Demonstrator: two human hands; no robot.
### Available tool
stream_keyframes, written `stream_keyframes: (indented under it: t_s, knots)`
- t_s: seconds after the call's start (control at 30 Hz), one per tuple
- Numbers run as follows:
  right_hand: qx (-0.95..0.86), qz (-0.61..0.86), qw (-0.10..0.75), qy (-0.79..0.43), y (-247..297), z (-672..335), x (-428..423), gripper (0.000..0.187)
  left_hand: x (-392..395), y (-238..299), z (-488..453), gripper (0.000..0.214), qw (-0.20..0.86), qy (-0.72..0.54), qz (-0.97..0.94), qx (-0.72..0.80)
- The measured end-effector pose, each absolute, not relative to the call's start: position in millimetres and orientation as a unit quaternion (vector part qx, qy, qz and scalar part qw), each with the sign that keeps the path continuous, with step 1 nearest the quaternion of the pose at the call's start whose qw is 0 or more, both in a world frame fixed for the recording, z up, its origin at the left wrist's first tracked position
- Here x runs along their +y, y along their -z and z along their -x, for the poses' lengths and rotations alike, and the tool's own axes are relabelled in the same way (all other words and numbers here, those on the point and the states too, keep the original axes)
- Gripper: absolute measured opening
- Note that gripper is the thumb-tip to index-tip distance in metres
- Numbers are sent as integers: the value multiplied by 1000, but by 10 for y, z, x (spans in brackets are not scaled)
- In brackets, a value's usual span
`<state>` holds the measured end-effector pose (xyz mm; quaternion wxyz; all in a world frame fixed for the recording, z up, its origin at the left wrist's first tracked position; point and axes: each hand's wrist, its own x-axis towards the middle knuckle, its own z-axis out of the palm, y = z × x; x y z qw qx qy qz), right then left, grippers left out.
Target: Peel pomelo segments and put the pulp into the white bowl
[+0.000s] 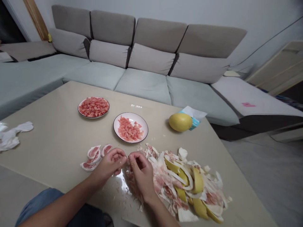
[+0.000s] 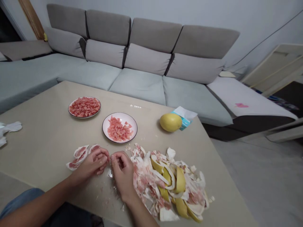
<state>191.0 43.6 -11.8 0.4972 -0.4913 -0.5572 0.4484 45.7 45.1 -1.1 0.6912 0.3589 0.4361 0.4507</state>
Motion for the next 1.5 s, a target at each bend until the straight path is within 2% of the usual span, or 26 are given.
stream_keyframes:
  t_s: [0.13,0.27,0.43,0.57,0.67,0.87,1.03,1.2,1.37,1.5]
  knots:
    - [-549,490,506,-449,115,-1900,434,19,452,35,-466,31,543,-502,-433,515]
    - [-541,492,484,-480,103,-1894,432,21,404,33,-465,33,504,-459,-499,535]
    - [-531,488,479,-499,108,-1906,444,21,394,14,-449,16,456,-440,-539,555]
    - [-532,480,480,-506,139,-1925,454,25,417,15,-437,14,439,-437,-572,537]
    - [-540,473,474,-510,161,-1933,455,28,428,48,-433,16,477,-427,-570,515]
    - [-533,452,471,-538,170,-1921,456,31,433,102,-434,27,672,-390,-450,440]
    - [-536,438,467,-550,161,-1923,451,32,429,102,-444,25,755,-396,-352,385]
    - [-548,440,456,-546,161,-1926,451,33,455,78,-422,21,795,-410,-272,355]
    - [-503,424,482,-578,192,-1947,441,36,483,46,-388,16,802,-439,-206,347]
    - [-516,437,500,-541,164,-1988,467,37,483,55,-375,17,807,-447,-173,345]
